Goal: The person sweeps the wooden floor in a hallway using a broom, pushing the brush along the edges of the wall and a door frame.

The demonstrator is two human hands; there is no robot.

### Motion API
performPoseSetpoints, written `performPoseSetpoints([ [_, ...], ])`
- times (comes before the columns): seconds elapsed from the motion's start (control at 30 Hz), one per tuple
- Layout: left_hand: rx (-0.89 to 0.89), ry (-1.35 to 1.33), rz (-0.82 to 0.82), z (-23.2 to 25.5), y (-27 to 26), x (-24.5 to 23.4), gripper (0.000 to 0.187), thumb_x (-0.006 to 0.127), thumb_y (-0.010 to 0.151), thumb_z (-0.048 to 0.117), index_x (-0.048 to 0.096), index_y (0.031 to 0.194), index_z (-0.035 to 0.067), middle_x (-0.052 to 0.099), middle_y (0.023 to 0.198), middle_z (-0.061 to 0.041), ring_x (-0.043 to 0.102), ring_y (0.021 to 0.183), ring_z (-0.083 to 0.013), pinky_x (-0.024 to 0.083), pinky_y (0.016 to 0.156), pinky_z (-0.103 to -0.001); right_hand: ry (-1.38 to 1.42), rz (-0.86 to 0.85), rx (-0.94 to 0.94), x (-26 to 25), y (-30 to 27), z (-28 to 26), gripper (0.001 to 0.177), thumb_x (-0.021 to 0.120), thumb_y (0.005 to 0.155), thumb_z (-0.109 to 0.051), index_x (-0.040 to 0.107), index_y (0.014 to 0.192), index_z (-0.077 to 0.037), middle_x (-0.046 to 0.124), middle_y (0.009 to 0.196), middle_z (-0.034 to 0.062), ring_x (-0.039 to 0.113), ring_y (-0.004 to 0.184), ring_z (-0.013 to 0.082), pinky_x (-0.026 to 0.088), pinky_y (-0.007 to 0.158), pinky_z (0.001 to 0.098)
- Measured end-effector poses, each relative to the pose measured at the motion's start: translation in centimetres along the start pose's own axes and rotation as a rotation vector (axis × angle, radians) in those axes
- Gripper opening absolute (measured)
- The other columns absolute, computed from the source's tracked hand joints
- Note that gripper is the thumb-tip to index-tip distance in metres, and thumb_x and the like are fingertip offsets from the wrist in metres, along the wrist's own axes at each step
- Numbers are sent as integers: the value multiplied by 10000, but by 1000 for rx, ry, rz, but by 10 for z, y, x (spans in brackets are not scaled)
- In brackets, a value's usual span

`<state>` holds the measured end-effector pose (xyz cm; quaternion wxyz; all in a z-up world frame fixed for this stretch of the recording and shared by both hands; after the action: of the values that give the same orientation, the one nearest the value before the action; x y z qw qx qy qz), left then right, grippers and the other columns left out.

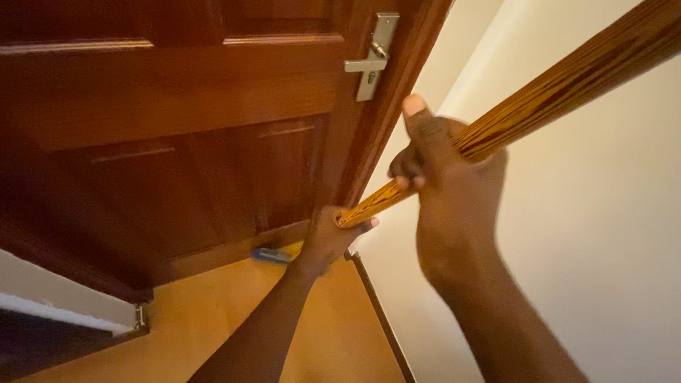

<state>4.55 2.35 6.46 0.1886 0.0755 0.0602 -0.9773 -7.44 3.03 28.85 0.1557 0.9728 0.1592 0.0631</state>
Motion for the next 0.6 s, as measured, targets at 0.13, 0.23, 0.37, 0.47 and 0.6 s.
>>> performPoseSetpoints([
  [0.13, -107, 46, -83, -18, -3, -15, 451, 775, 842, 445, 665, 725, 24, 572, 535, -16, 521, 430, -136, 445, 440, -370, -155, -79, 93, 28, -18, 19, 534, 632, 1002, -328, 424, 561, -112, 423, 529, -5, 429, 495, 117, 407, 523, 312],
  [0.23, -32, 209, -33, -42, -2, -31, 412, 776, 866, 379, 704, 764, -13, 558, 558, -90, 561, 492, -171, 492, 514, -394, -84, -70, 178, 43, -16, 24, 531, 640, 983, -298, 383, 557, -112, 384, 518, 2, 384, 475, 138, 390, 499, 336],
  [0.37, 200, 225, 90, -64, -16, -59, 342, 752, 866, 376, 742, 857, 34, 615, 637, -158, 631, 587, -249, 517, 609, -405, 89, -23, 252, 60, -15, 31, 444, 636, 955, -222, 383, 602, -126, 349, 516, -4, 364, 473, 148, 424, 518, 337],
  [0.47, 336, 255, 163, -77, -40, -88, 307, 736, 851, 326, 715, 899, 23, 669, 742, -168, 649, 674, -296, 516, 631, -409, 233, 62, 345, 73, -20, 38, 340, 625, 953, -157, 423, 682, -127, 376, 586, -23, 359, 521, 129, 413, 541, 341],
  [0.6, 99, 360, 144, -83, -56, -103, 260, 751, 823, 310, 761, 874, 56, 679, 722, -173, 669, 639, -277, 516, 635, -399, 249, 104, 420, 72, -31, 34, 287, 598, 941, -164, 443, 706, -106, 352, 556, 21, 405, 501, 162, 462, 557, 351],
])
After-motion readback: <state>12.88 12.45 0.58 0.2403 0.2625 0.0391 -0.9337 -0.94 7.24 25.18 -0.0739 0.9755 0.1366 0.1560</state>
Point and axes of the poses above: each hand's wrist, its own y-axis towards the middle knuckle, its own x-axis out of the palm, z = x × y, the point moved 2 cm from there along y, towards the middle knuckle
